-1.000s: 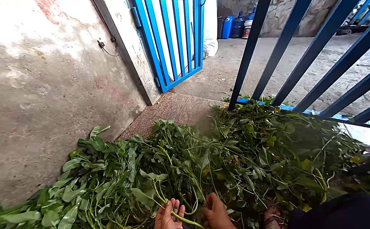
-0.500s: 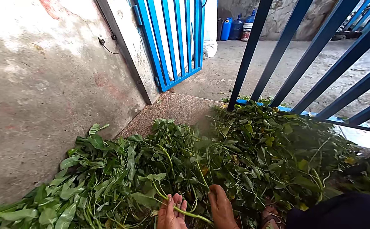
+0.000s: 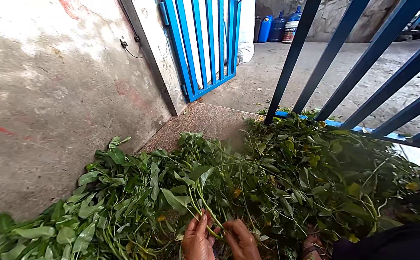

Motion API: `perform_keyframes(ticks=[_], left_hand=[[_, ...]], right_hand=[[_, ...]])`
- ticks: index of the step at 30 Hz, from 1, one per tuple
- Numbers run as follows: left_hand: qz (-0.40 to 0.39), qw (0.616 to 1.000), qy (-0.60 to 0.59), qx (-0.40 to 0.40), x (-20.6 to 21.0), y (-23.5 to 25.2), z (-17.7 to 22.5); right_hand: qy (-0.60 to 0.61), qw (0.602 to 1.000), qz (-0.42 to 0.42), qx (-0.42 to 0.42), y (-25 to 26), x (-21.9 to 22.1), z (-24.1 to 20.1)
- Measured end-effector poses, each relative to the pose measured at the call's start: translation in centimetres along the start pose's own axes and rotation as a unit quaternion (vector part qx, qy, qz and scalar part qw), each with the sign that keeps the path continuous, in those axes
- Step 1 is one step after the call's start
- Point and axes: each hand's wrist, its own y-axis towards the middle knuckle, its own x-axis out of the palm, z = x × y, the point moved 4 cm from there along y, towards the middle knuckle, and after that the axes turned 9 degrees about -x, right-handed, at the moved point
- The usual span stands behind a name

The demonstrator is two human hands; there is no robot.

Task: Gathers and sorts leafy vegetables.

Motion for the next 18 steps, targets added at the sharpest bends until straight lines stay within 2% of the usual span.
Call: perform_keyframes(ticks=[5, 10, 12, 13, 15, 18], left_hand=[[-0.026, 0.999, 0.009, -0.032, -0.1, 0.6, 0.1], [-0.059, 0.996, 0.048, -0.051, -0.3, 1.3, -0.3], [-0.043, 0.997, 0.056, -0.039, -0.3, 1.4, -0.1], [-0.030, 0.998, 0.053, -0.036, -0.4, 1.5, -0.1], [-0.007, 0.998, 0.050, -0.035, -0.7, 1.7, 0.1], [0.008, 0.998, 0.048, -0.033, -1.1, 2.0, 0.4]], right_hand=[[0.086, 0.994, -0.072, 0.015, 0.1, 0.2, 0.8], [0.102, 0.985, -0.136, 0.027, 0.4, 0.0, 1.6], [0.098, 0.982, -0.163, 0.026, 1.0, -0.3, 2.7], [0.065, 0.984, -0.159, 0.043, 1.6, -0.5, 3.7], [-0.087, 0.980, -0.123, 0.128, 3.1, -1.8, 6.8], [-0.285, 0.903, -0.090, 0.308, 5.3, -4.4, 11.9]])
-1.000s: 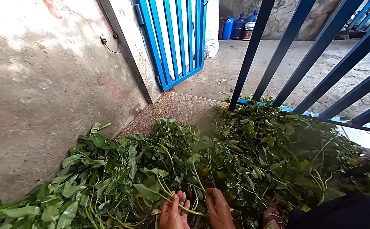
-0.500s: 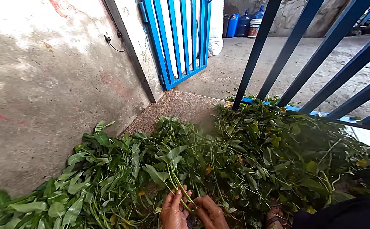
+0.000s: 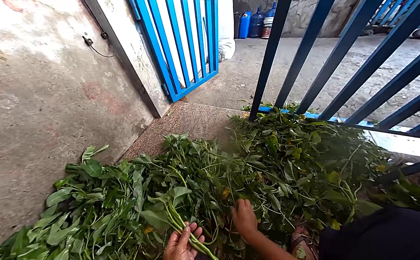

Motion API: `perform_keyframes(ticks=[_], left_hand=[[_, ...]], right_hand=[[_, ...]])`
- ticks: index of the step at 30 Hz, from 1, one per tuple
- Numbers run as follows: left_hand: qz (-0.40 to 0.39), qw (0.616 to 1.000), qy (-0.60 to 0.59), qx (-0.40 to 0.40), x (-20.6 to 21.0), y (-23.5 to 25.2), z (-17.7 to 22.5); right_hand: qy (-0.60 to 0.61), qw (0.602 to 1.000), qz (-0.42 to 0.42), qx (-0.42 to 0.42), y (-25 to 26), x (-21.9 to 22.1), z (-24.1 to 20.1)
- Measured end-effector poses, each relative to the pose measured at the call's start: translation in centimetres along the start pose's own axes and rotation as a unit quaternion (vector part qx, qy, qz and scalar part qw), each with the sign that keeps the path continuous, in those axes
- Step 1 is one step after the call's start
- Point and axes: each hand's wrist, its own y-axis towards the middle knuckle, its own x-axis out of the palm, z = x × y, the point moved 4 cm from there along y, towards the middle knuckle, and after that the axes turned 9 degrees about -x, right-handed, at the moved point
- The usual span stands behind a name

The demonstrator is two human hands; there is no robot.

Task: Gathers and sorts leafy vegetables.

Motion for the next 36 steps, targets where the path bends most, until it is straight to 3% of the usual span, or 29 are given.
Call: perform_keyframes(ticks=[3, 6, 10, 14, 19, 24, 27, 32, 36], left_hand=[[0.008, 1.000, -0.007, 0.006, -0.3, 0.1, -0.5], [0.017, 1.000, -0.011, 0.015, -0.1, 0.2, -0.7], [0.016, 1.000, -0.010, 0.017, 0.5, 0.1, -1.0], [-0.006, 1.000, -0.007, 0.030, 1.2, -0.5, -1.0], [-0.011, 0.999, 0.002, 0.033, 1.4, -0.7, -0.8], [0.031, 0.999, 0.001, 0.027, 0.9, -0.5, -1.0], [0.030, 0.999, 0.008, 0.033, 0.7, -0.4, -1.0], [-0.021, 0.995, 0.084, 0.045, 0.5, 0.3, -1.5], [-0.029, 0.997, 0.066, 0.024, 0.4, 0.5, -1.4]], right_hand=[[-0.069, 0.996, -0.048, 0.030, 1.8, 0.2, 2.1], [-0.015, 0.999, -0.033, -0.001, 0.4, -0.8, 1.3], [0.117, 0.988, 0.028, -0.096, -4.2, -1.8, 0.0], [0.156, 0.955, 0.105, -0.228, -8.8, -1.2, -1.2], [0.124, 0.916, 0.140, -0.355, -11.3, -0.3, -2.7], [0.151, 0.908, 0.163, -0.354, -11.7, -0.4, -3.7], [0.105, 0.900, 0.194, -0.375, -11.2, -0.3, -3.9], [0.040, 0.865, 0.150, -0.477, -11.4, -0.3, -5.1], [0.031, 0.827, 0.154, -0.540, -11.9, -0.4, -5.3]])
